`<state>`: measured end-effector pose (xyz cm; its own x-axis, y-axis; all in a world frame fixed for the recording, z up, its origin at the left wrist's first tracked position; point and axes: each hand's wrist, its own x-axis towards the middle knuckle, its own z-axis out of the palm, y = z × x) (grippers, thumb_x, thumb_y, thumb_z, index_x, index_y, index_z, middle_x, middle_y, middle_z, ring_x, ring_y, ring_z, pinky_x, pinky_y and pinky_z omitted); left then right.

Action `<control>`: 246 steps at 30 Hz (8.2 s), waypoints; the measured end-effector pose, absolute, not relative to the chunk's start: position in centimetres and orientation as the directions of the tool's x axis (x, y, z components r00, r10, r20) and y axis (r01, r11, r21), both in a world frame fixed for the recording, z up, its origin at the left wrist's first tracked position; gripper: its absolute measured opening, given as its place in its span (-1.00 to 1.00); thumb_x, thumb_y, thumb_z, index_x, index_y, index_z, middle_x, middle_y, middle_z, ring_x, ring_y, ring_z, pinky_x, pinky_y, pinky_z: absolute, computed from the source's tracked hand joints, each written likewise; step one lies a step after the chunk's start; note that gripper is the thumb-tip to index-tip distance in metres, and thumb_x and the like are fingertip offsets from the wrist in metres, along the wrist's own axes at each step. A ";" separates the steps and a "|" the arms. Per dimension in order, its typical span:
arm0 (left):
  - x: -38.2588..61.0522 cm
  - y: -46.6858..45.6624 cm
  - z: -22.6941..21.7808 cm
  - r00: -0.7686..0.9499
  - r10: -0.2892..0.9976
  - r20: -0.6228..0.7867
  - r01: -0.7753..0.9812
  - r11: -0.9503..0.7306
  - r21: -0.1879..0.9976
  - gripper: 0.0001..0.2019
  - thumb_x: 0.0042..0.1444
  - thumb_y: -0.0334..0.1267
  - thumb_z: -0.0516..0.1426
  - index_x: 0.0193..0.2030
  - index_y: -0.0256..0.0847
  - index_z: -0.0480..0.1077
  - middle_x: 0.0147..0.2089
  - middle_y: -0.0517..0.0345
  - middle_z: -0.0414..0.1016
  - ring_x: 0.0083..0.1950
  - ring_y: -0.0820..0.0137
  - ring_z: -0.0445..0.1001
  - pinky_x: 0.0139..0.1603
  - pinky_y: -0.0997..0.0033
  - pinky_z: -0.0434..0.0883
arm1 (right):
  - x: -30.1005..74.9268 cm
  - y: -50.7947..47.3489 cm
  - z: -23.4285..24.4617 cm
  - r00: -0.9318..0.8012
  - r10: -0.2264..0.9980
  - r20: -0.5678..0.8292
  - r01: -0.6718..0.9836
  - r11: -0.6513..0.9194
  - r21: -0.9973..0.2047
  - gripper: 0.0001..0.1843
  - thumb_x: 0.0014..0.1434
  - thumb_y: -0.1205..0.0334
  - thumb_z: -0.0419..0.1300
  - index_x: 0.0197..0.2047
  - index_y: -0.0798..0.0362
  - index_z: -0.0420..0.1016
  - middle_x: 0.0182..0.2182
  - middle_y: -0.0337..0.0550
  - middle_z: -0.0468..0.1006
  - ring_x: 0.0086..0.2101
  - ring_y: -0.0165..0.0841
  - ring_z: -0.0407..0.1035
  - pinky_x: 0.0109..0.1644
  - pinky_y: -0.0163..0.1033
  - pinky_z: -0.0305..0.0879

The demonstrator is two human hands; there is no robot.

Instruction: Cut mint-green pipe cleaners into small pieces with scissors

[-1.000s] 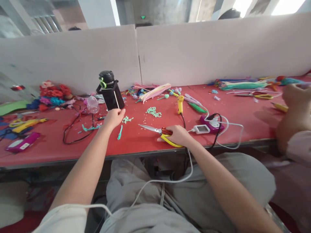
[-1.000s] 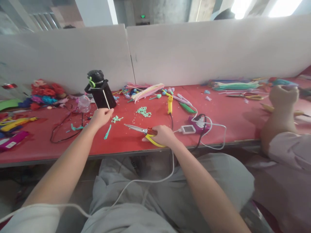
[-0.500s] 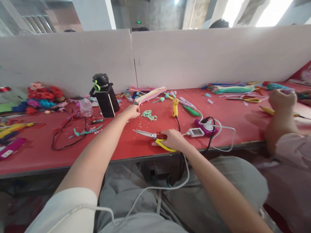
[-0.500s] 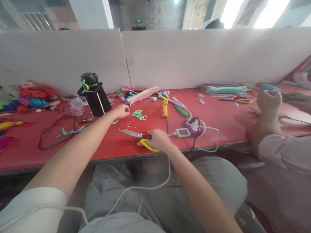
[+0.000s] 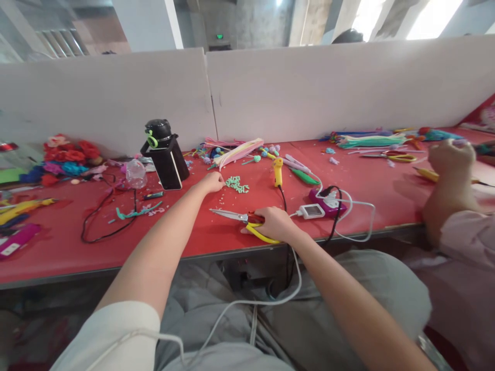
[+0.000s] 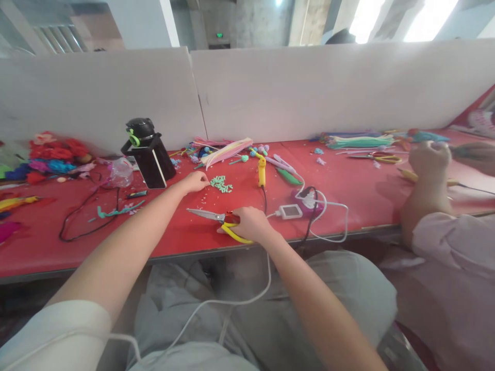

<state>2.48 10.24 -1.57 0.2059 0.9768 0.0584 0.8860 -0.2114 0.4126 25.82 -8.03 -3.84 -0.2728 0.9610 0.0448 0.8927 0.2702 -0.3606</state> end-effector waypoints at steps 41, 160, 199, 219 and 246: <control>3.8 -9.5 -4.4 0.181 0.983 0.045 0.046 -0.054 0.997 -0.47 0.08 0.02 0.38 0.05 -0.13 0.30 -0.43 0.22 0.53 -0.50 0.43 0.43 -0.41 0.37 0.35 | 22.0 -7.5 -4.6 -0.254 0.959 0.126 -0.134 0.095 -0.986 -0.33 -0.27 -0.22 0.58 -0.47 -0.04 0.23 -0.57 -0.35 0.41 -0.45 -0.35 0.43 -0.26 -0.21 0.35; -0.1 -8.6 -6.4 -0.055 0.955 0.292 0.167 -0.280 0.945 -0.63 0.27 0.05 0.19 -0.44 -0.14 0.37 -0.58 0.26 0.16 -0.54 0.47 0.13 -0.55 0.41 0.07 | 27.0 -8.1 -4.2 -0.292 0.952 0.086 0.836 0.298 -0.460 -0.22 -0.11 -0.60 0.31 -0.57 -0.01 0.26 -0.57 -0.24 0.27 -0.47 -0.38 0.09 -0.36 -0.16 -0.11; -0.1 -8.6 -6.5 -0.067 0.947 0.313 0.105 -0.305 0.946 -0.65 0.24 0.04 0.27 -0.39 -0.21 0.46 -0.54 0.26 0.27 -0.54 0.54 0.20 -0.53 0.47 0.15 | 27.3 -8.3 -4.0 -0.310 0.945 0.106 0.811 0.321 -0.489 -0.20 -0.10 -0.63 0.26 -0.56 -0.01 0.17 -0.58 -0.30 0.19 -0.49 -0.43 -0.01 -0.38 -0.18 -0.12; -0.2 -8.7 -6.5 -0.076 0.935 0.346 0.141 -0.333 0.932 -0.67 0.22 0.04 0.28 -0.36 -0.19 0.50 -0.54 0.26 0.28 -0.53 0.51 0.20 -0.50 0.44 0.14 | 27.5 -8.1 -4.0 -0.350 0.931 0.098 0.789 0.350 -0.504 -0.21 -0.08 -0.57 0.30 -0.60 -0.01 0.14 -0.59 -0.31 0.16 -0.50 -0.43 0.00 -0.40 -0.18 -0.10; 0.4 -9.1 -6.0 -0.071 0.958 0.276 0.021 -0.275 0.961 -0.59 0.25 0.00 0.24 -0.50 -0.18 0.27 -0.58 0.31 0.11 -0.58 0.57 0.08 -0.58 0.49 0.03 | 27.3 -8.8 -4.0 -0.312 0.941 0.129 0.797 0.333 -0.505 -0.19 -0.08 -0.65 0.21 -0.54 -0.02 0.13 -0.57 -0.30 0.18 -0.48 -0.43 0.00 -0.38 -0.19 -0.09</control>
<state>0.41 -9.06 -5.97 -0.0712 0.9584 0.2763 0.0209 -0.2755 0.9611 27.34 -8.76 -3.96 -0.3117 0.9414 0.1285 0.7967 0.3327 -0.5046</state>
